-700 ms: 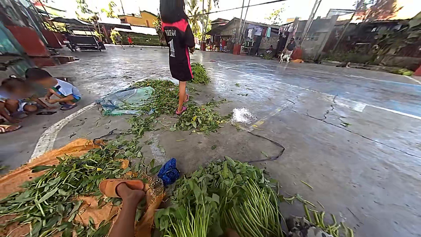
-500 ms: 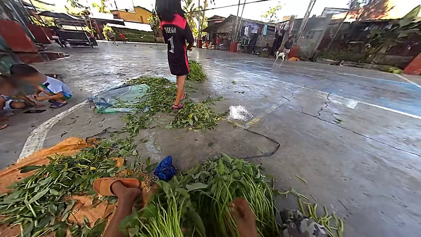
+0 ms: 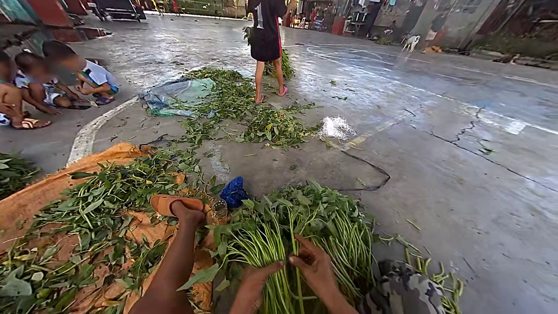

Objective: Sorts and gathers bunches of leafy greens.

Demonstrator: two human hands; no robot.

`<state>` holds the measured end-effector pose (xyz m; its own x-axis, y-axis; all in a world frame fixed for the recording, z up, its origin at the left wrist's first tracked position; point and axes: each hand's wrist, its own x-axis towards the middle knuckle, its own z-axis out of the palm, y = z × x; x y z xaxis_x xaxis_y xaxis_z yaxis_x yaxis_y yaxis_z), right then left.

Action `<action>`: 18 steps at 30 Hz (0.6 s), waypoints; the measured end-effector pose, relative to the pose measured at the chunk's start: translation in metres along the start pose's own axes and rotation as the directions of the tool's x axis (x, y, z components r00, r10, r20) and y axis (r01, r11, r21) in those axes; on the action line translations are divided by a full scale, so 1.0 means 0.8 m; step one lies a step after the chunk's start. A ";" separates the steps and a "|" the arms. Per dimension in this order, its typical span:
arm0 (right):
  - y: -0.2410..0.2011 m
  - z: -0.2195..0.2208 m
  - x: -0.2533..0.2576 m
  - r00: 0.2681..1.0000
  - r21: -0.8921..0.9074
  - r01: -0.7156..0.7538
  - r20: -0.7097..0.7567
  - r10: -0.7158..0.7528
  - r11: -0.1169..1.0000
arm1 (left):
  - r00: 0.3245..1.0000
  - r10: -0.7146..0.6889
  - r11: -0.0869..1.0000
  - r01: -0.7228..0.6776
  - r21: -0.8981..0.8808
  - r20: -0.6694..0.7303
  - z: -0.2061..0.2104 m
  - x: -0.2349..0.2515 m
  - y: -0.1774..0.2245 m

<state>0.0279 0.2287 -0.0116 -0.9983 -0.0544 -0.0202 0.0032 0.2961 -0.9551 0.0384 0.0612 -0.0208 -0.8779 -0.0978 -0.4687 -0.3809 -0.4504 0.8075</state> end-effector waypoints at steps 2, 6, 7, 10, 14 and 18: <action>0.000 0.006 -0.004 0.998 -0.016 -0.029 0.057 0.030 0.999 | 0.998 0.002 1.000 -0.001 -0.023 0.057 -0.001 -0.007 -0.003; 0.012 0.020 -0.018 0.998 0.021 -0.013 0.060 0.012 1.000 | 0.981 -0.022 0.996 0.039 -0.082 0.195 -0.023 -0.011 -0.010; 0.017 0.023 -0.023 0.999 0.037 -0.008 0.049 0.006 0.999 | 0.975 -0.029 0.995 0.050 -0.087 0.222 -0.028 -0.010 -0.012; 0.028 0.033 -0.029 1.000 0.064 -0.004 0.030 0.002 0.998 | 0.970 -0.056 0.992 0.081 -0.094 0.235 -0.035 -0.012 -0.019; 0.031 0.048 -0.032 1.000 0.111 0.029 -0.013 -0.028 0.993 | 0.970 -0.034 0.972 0.088 -0.218 0.239 -0.037 -0.008 -0.036; 0.042 0.050 -0.036 0.976 0.124 0.073 -0.215 -0.045 0.990 | 0.973 -0.005 0.968 0.063 -0.244 0.229 -0.036 -0.006 -0.036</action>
<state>0.0590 0.2019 -0.0552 -0.9865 0.1389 0.0868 -0.0625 0.1703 -0.9834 0.0622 0.0492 -0.0522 -0.9191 0.1104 -0.3783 -0.3527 -0.6585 0.6648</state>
